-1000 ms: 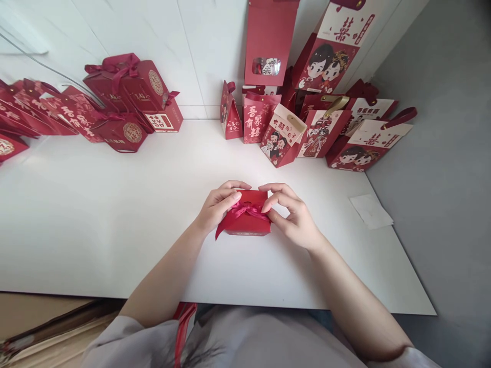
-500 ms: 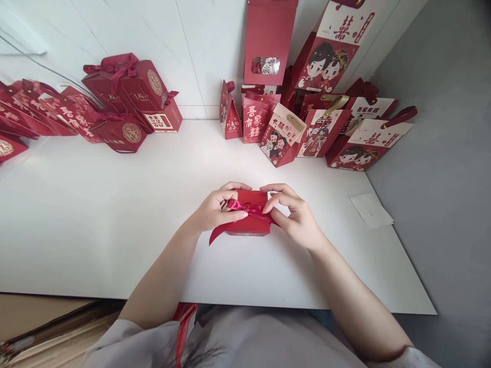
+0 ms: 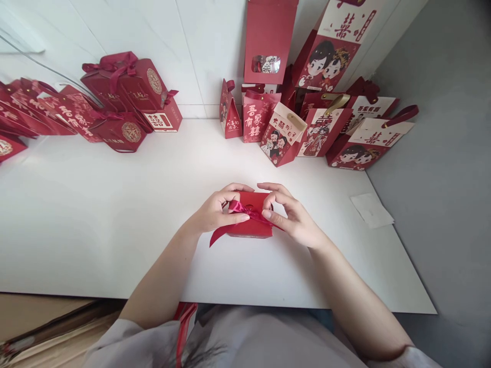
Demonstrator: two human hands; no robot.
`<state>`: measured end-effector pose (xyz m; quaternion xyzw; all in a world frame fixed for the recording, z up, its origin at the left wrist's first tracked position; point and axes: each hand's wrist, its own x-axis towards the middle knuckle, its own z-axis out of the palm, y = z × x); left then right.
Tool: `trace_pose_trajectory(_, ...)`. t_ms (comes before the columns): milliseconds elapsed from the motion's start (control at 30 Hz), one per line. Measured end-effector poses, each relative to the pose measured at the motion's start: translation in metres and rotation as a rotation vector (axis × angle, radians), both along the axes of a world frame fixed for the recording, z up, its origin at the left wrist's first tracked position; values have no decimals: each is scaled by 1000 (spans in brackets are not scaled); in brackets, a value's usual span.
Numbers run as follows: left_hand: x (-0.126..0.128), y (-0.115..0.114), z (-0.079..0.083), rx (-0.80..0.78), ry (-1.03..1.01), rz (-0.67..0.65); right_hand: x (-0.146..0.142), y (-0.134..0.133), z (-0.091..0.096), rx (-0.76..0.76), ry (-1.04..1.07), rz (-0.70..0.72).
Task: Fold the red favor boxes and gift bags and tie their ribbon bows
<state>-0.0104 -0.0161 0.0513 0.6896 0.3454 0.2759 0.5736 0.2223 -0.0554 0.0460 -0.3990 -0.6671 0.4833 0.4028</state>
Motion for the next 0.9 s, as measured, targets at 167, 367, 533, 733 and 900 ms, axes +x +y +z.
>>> trace_pose_trajectory(167,0,1,1,3,-7,-25,4,0,1,9,36,26)
trace_pose_trajectory(367,-2,2,2,-21,15,-44,1,1,-3,-38,4,58)
trace_pose_trajectory(533,-4,2,5,-70,-2,-74,-1,2,-6,-53,35,52)
trace_pose_trajectory(733,-5,3,8,-75,-8,-103,0,2,-7,-58,45,69)
trace_pose_trajectory(900,-9,2,11,-31,46,-111,-2,1,-7,-50,35,55)
